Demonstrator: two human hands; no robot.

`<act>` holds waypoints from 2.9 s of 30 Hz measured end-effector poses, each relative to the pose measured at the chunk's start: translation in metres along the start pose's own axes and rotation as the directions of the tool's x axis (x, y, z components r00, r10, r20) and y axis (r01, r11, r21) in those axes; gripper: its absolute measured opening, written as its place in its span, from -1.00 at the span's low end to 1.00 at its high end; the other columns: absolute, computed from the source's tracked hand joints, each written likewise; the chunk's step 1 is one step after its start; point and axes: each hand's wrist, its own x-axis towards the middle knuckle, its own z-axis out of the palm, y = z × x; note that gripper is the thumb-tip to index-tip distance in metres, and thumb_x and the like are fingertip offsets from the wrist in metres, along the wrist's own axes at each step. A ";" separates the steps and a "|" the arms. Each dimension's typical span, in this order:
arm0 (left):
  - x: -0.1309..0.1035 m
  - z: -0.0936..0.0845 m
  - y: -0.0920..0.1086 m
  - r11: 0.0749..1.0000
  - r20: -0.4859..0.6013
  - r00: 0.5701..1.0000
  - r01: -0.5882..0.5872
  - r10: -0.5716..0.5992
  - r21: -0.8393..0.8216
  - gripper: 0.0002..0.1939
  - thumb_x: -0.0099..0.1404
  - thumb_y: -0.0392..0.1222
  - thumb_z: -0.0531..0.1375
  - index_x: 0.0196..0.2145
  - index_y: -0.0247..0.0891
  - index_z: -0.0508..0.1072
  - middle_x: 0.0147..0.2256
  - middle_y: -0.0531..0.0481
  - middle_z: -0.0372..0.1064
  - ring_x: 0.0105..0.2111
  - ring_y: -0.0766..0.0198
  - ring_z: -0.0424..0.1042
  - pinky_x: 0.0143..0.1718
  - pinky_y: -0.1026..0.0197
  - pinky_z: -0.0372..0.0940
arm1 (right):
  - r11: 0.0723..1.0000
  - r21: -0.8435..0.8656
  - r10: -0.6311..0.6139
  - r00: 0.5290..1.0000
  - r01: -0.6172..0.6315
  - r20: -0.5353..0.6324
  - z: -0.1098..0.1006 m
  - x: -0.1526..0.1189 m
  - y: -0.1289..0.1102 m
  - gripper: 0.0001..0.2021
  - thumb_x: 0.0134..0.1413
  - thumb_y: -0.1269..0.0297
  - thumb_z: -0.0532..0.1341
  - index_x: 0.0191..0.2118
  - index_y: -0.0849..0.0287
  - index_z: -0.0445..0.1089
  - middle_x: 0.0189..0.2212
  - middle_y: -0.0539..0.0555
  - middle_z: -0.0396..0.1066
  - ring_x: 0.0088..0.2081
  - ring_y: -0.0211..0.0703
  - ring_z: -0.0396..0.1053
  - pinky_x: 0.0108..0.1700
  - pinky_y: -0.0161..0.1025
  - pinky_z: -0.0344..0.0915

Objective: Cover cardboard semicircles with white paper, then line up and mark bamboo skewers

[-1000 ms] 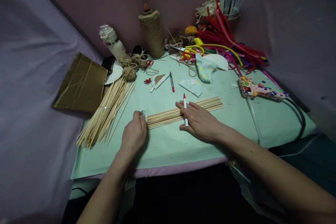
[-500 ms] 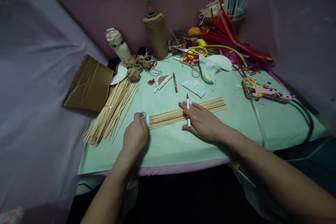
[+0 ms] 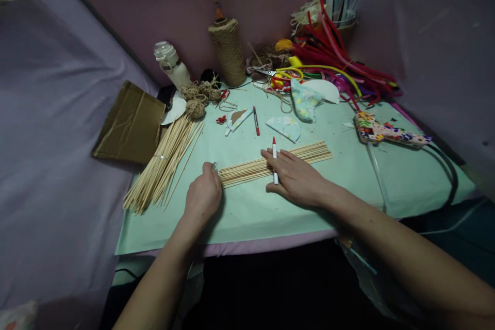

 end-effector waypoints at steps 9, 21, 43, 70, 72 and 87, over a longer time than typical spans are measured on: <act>0.001 0.002 -0.005 0.998 -0.005 0.999 -0.049 0.049 -0.044 -0.68 0.41 -0.15 -0.24 -0.07 -0.29 0.20 -0.38 -0.23 0.48 -0.34 -0.05 0.49 -0.33 0.09 0.22 | 0.999 -0.038 0.014 0.999 -0.013 0.032 -0.005 0.002 -0.005 -0.38 0.13 0.06 0.20 0.23 0.23 0.11 0.31 0.26 0.04 0.31 0.07 0.00 0.31 0.04 -0.03; 0.002 0.014 -0.028 0.932 -0.103 0.994 -0.018 -0.021 -0.362 -0.64 0.41 -0.19 -0.21 -0.03 -0.32 0.25 -0.28 -0.24 0.49 -0.21 0.01 0.49 -0.22 0.09 0.26 | 0.998 -0.054 0.013 1.000 -0.012 0.014 0.000 0.000 -0.004 -0.25 0.14 0.07 0.17 0.34 0.26 -0.10 0.26 0.33 0.12 0.29 0.08 0.06 0.28 0.11 0.04; -0.005 -0.006 -0.016 0.987 -0.006 1.000 0.001 -0.002 -0.164 -0.66 0.39 -0.18 -0.22 -0.06 -0.30 0.24 -0.37 -0.25 0.48 -0.35 -0.06 0.49 -0.38 0.09 0.22 | 0.998 -0.057 0.010 1.000 -0.009 0.019 0.002 0.000 -0.005 -0.24 0.16 0.07 0.14 0.36 0.25 -0.15 0.26 0.32 0.12 0.29 0.07 0.06 0.29 0.12 -0.01; -0.001 0.027 0.058 0.942 -0.323 0.918 -0.292 0.229 -0.164 -0.70 0.36 -0.07 0.05 -0.12 -0.36 0.39 0.02 -0.29 0.30 0.08 -0.03 0.26 0.04 -0.04 0.22 | 0.999 -0.037 0.000 1.000 0.001 0.018 0.003 0.002 -0.004 -0.21 0.13 0.03 0.17 0.36 0.29 -0.13 0.28 0.34 0.09 0.30 0.07 0.04 0.30 0.11 -0.04; 0.002 0.035 0.057 0.926 -0.344 0.905 -0.329 0.252 -0.185 -0.66 0.38 -0.11 0.02 -0.03 -0.41 0.35 0.14 -0.33 0.22 0.19 -0.02 0.15 0.16 -0.05 0.13 | 0.999 -0.041 -0.001 1.000 0.002 0.024 0.002 0.002 -0.004 -0.20 0.13 0.03 0.17 0.36 0.28 -0.14 0.28 0.34 0.08 0.30 0.07 0.03 0.30 0.11 -0.04; 0.007 0.059 0.057 0.919 -0.284 0.916 -0.344 0.283 -0.191 -0.53 0.42 -0.20 -0.11 0.20 -0.48 0.16 0.29 -0.35 0.01 0.31 0.02 -0.05 0.30 -0.10 -0.09 | 0.998 -0.050 0.026 0.999 -0.024 0.046 -0.001 0.003 -0.008 -0.20 0.13 0.03 0.17 0.35 0.33 -0.11 0.26 0.35 0.11 0.30 0.06 0.03 0.30 0.09 -0.05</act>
